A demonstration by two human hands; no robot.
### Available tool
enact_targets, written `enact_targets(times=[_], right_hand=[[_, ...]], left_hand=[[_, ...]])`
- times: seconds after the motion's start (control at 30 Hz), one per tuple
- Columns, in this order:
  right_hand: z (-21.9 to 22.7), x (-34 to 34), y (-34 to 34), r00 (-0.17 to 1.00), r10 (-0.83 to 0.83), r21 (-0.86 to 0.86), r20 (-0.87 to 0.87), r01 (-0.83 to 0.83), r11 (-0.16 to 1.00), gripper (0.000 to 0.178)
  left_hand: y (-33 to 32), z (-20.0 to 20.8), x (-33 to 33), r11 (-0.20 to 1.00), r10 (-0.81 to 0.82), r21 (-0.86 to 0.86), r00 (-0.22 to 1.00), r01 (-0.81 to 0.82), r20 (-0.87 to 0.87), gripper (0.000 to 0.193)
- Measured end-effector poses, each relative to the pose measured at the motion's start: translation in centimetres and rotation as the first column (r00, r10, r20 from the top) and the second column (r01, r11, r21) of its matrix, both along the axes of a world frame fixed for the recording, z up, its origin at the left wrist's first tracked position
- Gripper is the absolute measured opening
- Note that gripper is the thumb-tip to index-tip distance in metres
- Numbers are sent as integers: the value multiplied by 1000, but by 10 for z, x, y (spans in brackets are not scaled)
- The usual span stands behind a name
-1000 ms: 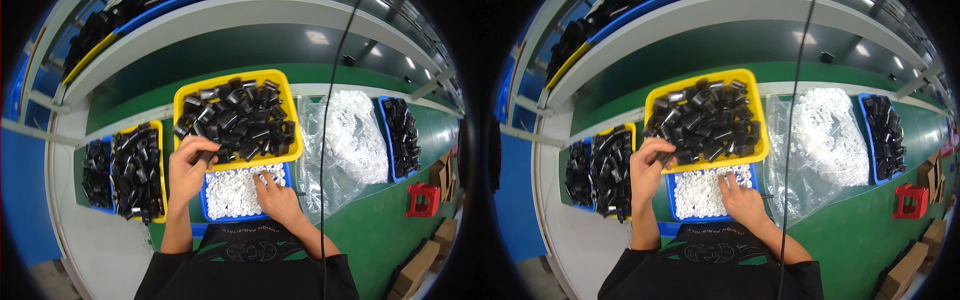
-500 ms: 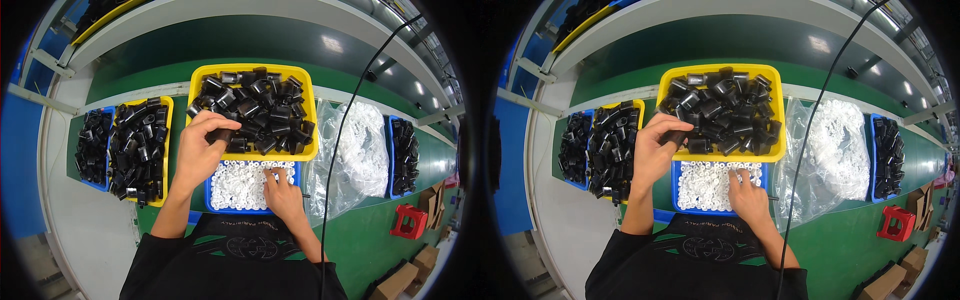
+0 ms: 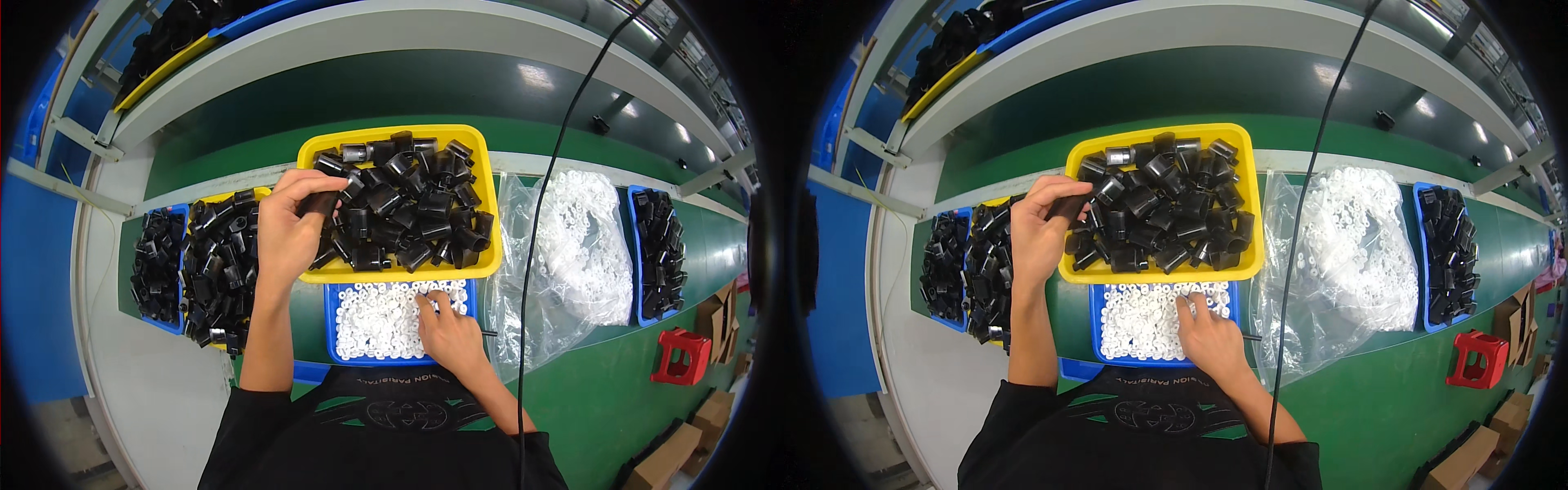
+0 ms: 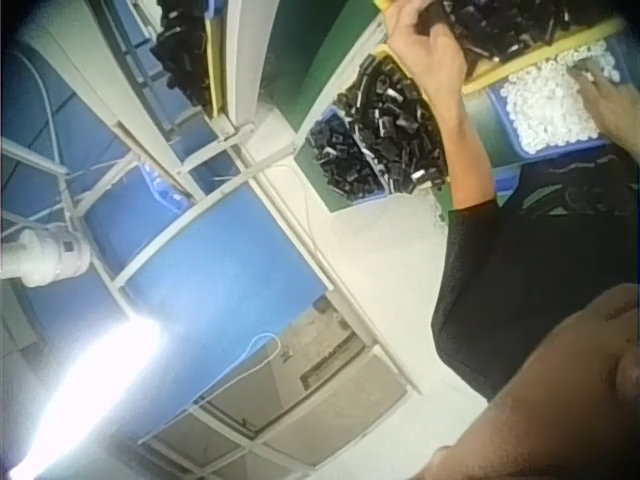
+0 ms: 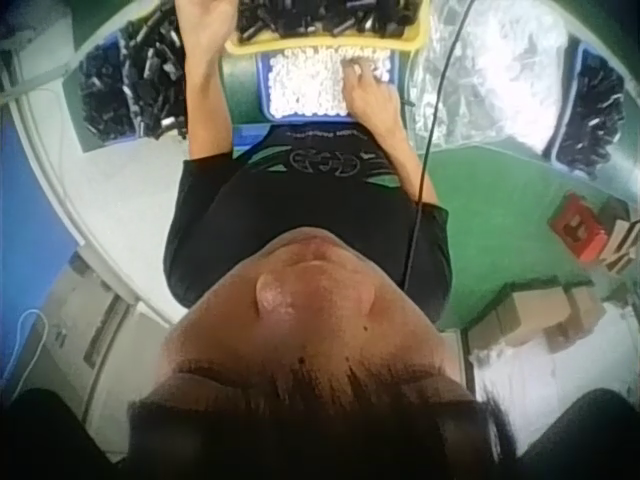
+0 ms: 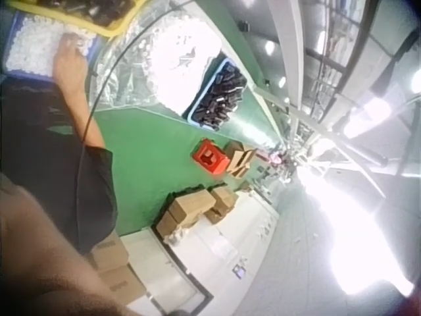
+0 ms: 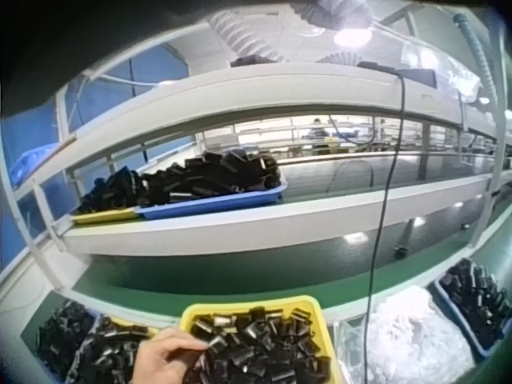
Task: The person inserts white plastic washers into black plastic housings and then uses a manual insertion press tool to secure them.
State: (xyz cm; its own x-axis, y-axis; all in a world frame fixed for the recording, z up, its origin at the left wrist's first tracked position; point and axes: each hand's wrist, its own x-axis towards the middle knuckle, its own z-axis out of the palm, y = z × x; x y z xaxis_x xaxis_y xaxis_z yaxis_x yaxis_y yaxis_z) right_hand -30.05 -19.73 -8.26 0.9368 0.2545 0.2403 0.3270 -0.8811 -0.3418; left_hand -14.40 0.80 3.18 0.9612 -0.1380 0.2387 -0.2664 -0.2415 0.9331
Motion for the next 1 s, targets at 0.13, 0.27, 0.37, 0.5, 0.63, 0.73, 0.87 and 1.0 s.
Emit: enact_targets(times=[0.13,0.27,0.37,0.5,0.63,0.73,0.87,1.0], right_hand=[[-1,-1,-2,1000,14,-13,9,-13,1000,36],[0,-1,-2,999,20,2,31,-20,1000,35],[2,-4,-2,999,-6,34,-40,7,999,33],[0,-5,-3,999,-13,63,-36,16,998,32],[1,-4,-3,1000,0,19,15,0,1000,33],[1,-3,-2,1000,6,18,13,-7,1000,33],[0,-4,1,999,12,-8,38,-11,1000,32],[-3,-5,1,999,-10,-39,45,12,999,30]], left_hand=[[-7,-3,8,999,-8,-50,1000,9,10,25],[-13,-9,18,997,-22,-68,999,20,-34,26],[-12,-15,25,996,-62,-61,998,60,-33,29],[-13,-18,26,997,-62,-60,996,58,-65,32],[-14,-16,24,996,-43,-81,995,35,-92,32],[-13,-14,27,997,-17,-78,994,8,-112,29],[-11,-21,43,988,16,151,999,-21,37,23],[-15,-26,74,957,-13,291,997,-9,75,18]])
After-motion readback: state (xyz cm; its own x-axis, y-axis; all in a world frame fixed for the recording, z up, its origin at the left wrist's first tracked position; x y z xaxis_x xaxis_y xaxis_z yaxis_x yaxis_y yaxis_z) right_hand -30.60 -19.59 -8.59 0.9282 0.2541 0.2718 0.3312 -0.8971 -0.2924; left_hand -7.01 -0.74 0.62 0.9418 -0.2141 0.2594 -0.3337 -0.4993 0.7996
